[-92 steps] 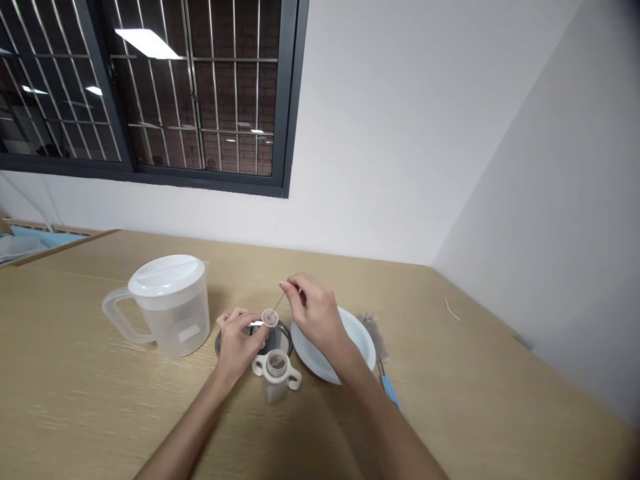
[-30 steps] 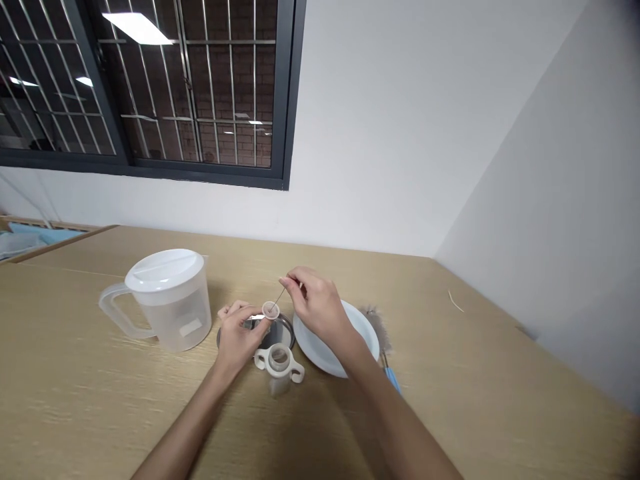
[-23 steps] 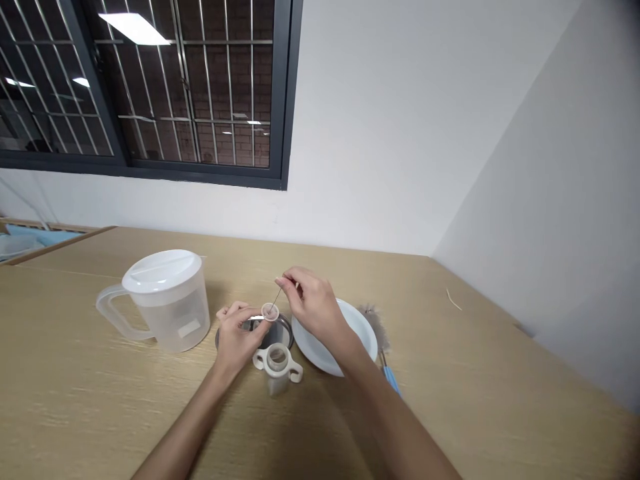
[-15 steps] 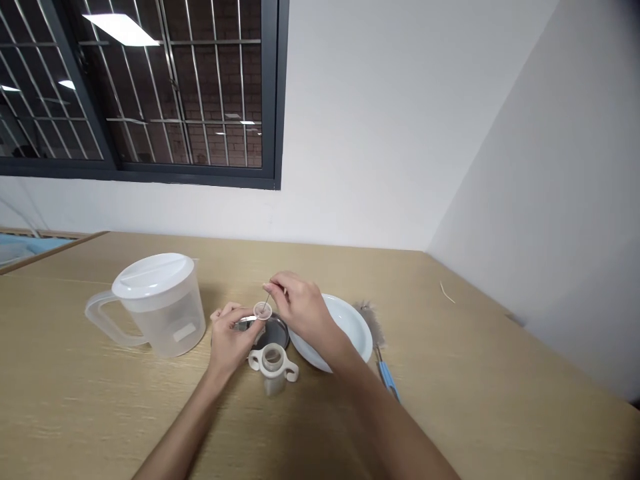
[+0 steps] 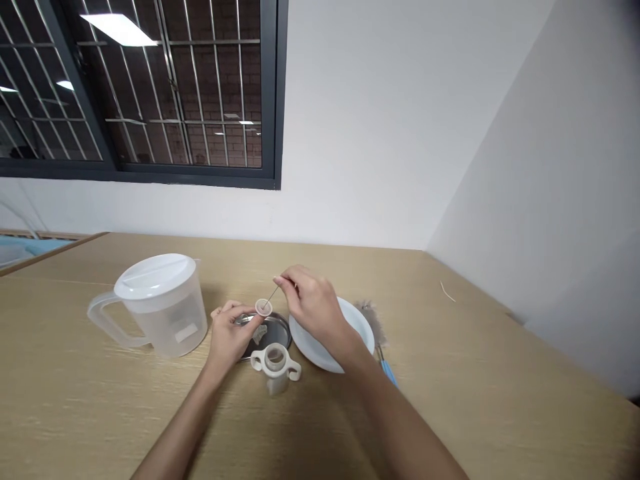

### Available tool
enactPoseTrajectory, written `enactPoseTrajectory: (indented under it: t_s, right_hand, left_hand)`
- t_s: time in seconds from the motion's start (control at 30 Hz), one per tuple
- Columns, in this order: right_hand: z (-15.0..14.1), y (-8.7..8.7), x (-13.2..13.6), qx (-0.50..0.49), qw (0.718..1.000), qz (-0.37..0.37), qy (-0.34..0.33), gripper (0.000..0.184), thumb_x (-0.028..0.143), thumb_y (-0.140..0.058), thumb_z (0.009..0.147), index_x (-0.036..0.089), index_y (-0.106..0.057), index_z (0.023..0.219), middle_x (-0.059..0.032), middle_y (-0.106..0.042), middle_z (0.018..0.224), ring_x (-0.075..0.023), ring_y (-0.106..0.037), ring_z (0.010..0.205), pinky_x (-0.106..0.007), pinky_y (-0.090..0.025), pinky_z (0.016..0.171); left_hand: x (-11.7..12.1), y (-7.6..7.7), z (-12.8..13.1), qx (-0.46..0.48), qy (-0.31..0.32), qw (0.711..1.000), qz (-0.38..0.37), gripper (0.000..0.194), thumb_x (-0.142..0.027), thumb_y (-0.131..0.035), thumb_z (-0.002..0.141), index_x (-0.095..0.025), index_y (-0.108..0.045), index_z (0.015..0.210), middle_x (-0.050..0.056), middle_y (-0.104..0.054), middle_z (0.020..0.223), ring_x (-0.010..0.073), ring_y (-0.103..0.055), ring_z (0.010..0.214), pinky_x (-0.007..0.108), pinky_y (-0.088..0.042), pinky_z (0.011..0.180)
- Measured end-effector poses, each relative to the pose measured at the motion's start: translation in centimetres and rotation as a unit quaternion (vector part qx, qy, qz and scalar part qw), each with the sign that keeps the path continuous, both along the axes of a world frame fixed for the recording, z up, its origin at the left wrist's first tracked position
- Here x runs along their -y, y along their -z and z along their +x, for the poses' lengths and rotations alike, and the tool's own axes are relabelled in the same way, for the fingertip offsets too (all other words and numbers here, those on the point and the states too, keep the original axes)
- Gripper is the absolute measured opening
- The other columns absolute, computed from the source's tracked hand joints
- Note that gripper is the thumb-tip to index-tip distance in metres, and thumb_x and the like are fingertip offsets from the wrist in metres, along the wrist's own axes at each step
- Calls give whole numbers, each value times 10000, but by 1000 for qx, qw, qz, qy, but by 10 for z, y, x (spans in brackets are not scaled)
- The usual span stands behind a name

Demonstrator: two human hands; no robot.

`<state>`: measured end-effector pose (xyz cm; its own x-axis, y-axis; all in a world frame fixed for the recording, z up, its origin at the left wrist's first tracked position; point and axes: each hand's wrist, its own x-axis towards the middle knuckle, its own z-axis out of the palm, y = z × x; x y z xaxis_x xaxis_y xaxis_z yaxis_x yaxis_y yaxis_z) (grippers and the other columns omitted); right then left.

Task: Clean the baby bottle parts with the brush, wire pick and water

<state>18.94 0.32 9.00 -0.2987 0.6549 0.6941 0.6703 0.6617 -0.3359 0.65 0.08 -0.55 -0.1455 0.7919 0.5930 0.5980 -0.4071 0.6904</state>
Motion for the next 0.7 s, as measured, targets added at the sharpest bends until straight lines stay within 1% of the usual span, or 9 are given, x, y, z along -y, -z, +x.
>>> enactPoseTrajectory:
  t_s: [0.17,0.33,0.5,0.7]
  right_hand:
    - [6,-9,5,-17,1000,15,-2,231,247,-469,984,199,-600,800,-17,-651,793,-136,-555,679,-250,-363,634]
    - [9,-15,10,-32,999,25,3,250,264,-460,988,201,-602,791,-13,-628,749,-134,-535,652,-250,-361,617]
    - [6,-14,9,-41,999,21,-16,269,272,-437,990,204,-584,775,-19,-622,747,-137,-530,657,-245,-368,626]
    - [2,-11,6,-45,998,17,-32,252,241,-446,983,206,-559,760,-7,-599,726,-133,-522,661,-238,-363,629]
  left_hand:
    - [-1,2,0,-11,7,1000,-7,164,-406,-723,757,-247,-761,763,25,-711,758,184,-653,757,337,-433,778]
    - [0,-1,0,10,7,1000,-3,145,-386,-730,740,-245,-763,744,24,-703,746,183,-649,733,338,-432,757]
    - [6,-5,4,-3,-3,1000,-3,132,-413,-752,713,-284,-771,734,0,-701,732,189,-646,753,379,-392,837]
    - [8,-6,6,3,-1,1000,12,92,-380,-747,726,-298,-775,756,-5,-725,733,189,-645,739,383,-399,823]
